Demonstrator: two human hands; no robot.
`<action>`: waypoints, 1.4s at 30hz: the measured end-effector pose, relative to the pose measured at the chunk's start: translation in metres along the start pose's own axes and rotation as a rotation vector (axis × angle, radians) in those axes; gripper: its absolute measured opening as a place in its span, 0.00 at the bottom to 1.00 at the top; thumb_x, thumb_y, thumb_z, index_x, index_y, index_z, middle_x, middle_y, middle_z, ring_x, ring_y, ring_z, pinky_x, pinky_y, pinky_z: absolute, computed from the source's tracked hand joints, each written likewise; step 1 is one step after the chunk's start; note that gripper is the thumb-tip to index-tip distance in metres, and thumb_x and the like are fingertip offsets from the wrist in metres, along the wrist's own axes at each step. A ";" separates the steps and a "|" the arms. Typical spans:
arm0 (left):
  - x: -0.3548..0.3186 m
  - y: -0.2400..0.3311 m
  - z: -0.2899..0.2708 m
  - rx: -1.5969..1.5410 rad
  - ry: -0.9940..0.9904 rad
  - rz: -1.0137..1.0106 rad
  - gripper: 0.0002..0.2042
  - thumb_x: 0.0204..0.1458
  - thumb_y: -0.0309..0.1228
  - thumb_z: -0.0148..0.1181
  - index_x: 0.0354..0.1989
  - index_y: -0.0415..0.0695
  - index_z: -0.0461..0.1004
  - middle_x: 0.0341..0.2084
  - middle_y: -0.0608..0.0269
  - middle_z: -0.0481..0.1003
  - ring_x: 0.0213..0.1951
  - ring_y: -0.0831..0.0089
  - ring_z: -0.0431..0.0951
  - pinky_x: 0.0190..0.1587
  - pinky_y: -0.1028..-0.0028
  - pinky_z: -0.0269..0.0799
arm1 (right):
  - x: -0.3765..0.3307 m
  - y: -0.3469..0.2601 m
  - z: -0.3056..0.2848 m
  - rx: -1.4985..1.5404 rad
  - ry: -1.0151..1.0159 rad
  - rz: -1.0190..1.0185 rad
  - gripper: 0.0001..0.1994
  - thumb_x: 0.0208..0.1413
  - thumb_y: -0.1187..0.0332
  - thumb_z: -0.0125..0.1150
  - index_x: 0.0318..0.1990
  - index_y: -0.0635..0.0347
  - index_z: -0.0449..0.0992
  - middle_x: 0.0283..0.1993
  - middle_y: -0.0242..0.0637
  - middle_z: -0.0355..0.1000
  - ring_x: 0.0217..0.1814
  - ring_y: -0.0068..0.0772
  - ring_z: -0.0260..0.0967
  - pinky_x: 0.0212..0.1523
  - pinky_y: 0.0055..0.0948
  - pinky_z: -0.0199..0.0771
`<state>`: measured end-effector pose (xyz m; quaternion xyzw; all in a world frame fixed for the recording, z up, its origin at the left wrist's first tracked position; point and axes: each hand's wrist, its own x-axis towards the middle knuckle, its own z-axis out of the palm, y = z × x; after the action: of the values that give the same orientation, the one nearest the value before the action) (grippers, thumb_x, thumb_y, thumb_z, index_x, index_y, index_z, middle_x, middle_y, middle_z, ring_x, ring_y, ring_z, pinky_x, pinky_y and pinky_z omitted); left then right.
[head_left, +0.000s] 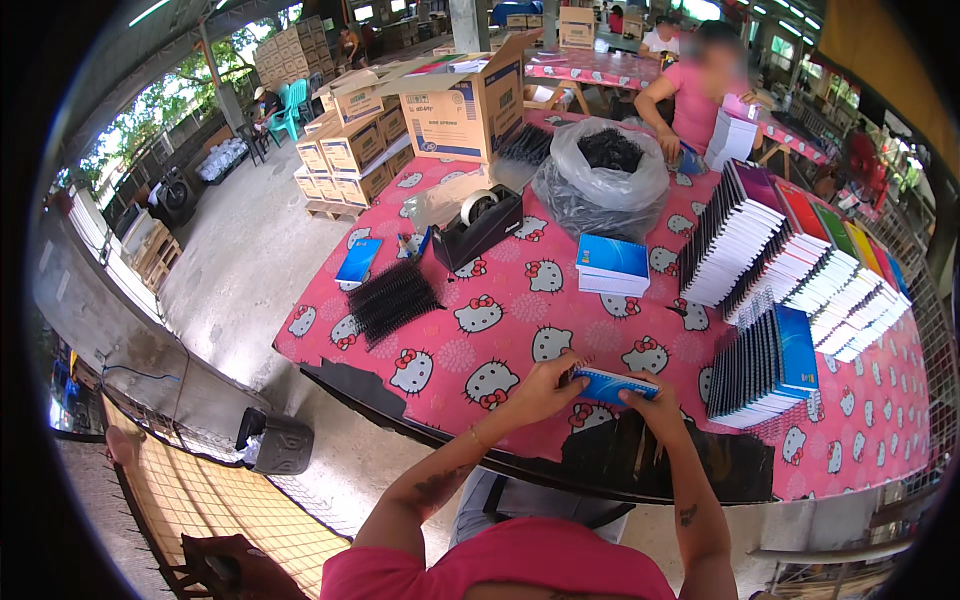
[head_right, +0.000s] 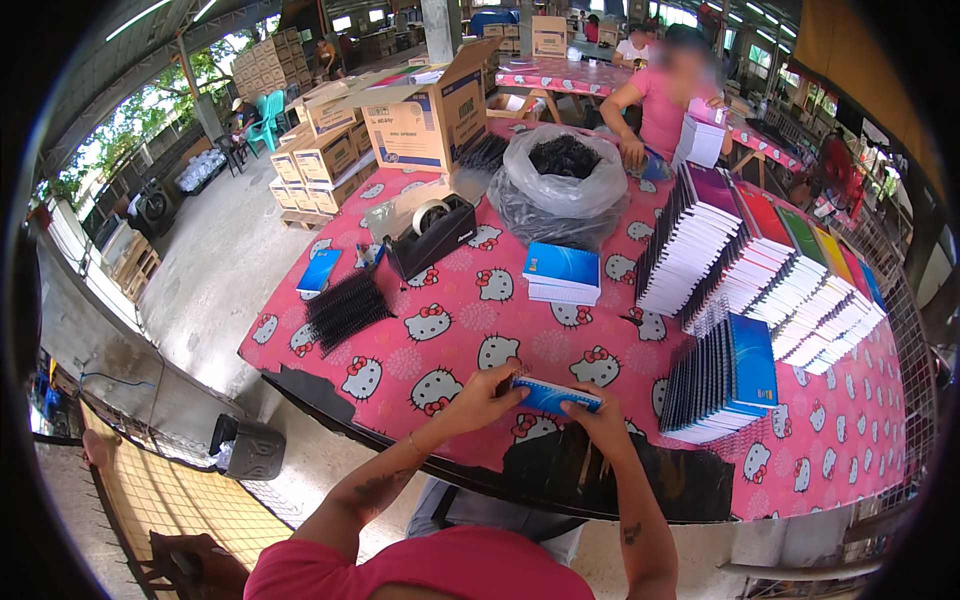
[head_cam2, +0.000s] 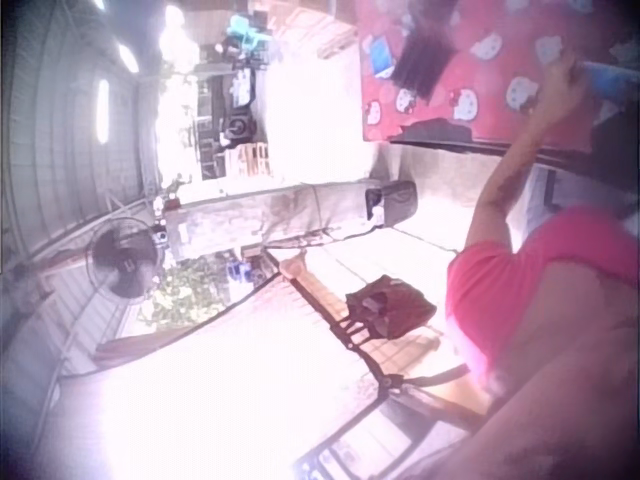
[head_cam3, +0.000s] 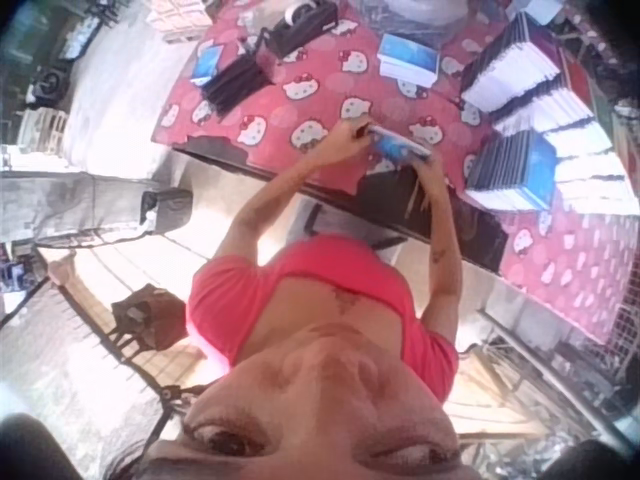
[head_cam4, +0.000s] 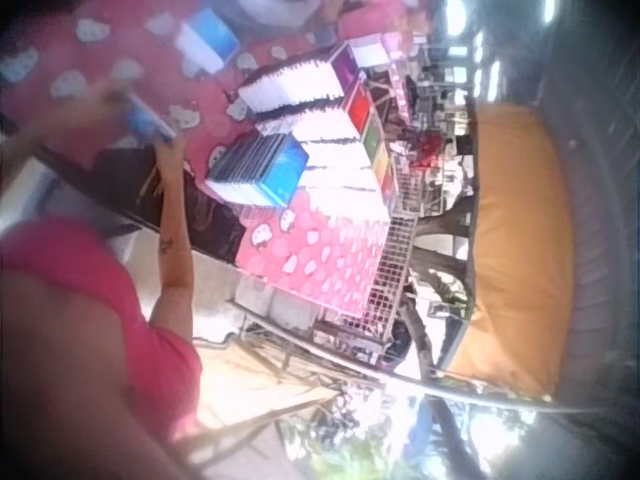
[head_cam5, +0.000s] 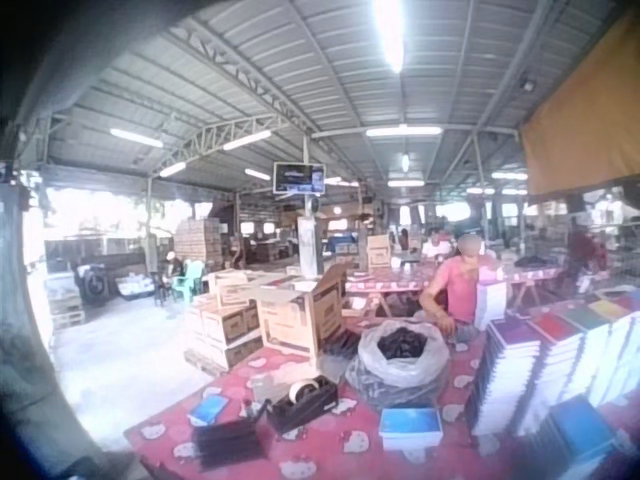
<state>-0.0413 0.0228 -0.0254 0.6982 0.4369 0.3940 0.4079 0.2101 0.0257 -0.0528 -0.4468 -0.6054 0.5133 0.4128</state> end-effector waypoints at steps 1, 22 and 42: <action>0.000 0.000 0.001 -0.016 -0.004 -0.026 0.14 0.56 0.25 0.61 0.50 0.39 0.73 0.28 0.57 0.73 0.27 0.77 0.73 0.28 0.73 0.66 | -0.001 0.002 -0.001 -0.009 0.002 0.015 0.13 0.55 0.73 0.68 0.48 0.64 0.79 0.37 0.27 0.75 0.39 0.18 0.70 0.40 0.21 0.71; -0.013 0.031 0.003 0.252 0.178 0.224 0.15 0.59 0.28 0.57 0.54 0.44 0.73 0.38 0.45 0.75 0.36 0.47 0.78 0.35 0.59 0.75 | -0.011 0.021 0.002 0.166 -0.041 0.027 0.15 0.60 0.73 0.64 0.54 0.63 0.78 0.41 0.30 0.76 0.41 0.19 0.71 0.45 0.23 0.71; -0.021 0.009 -0.023 0.398 0.198 0.223 0.12 0.54 0.32 0.65 0.47 0.49 0.82 0.26 0.65 0.76 0.23 0.66 0.75 0.28 0.67 0.68 | -0.015 0.021 0.010 0.146 -0.033 -0.014 0.16 0.60 0.74 0.63 0.56 0.62 0.77 0.42 0.28 0.76 0.41 0.19 0.69 0.46 0.22 0.69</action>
<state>-0.0657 0.0055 -0.0129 0.7666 0.4640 0.4094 0.1716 0.2070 0.0105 -0.0751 -0.4029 -0.5761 0.5604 0.4379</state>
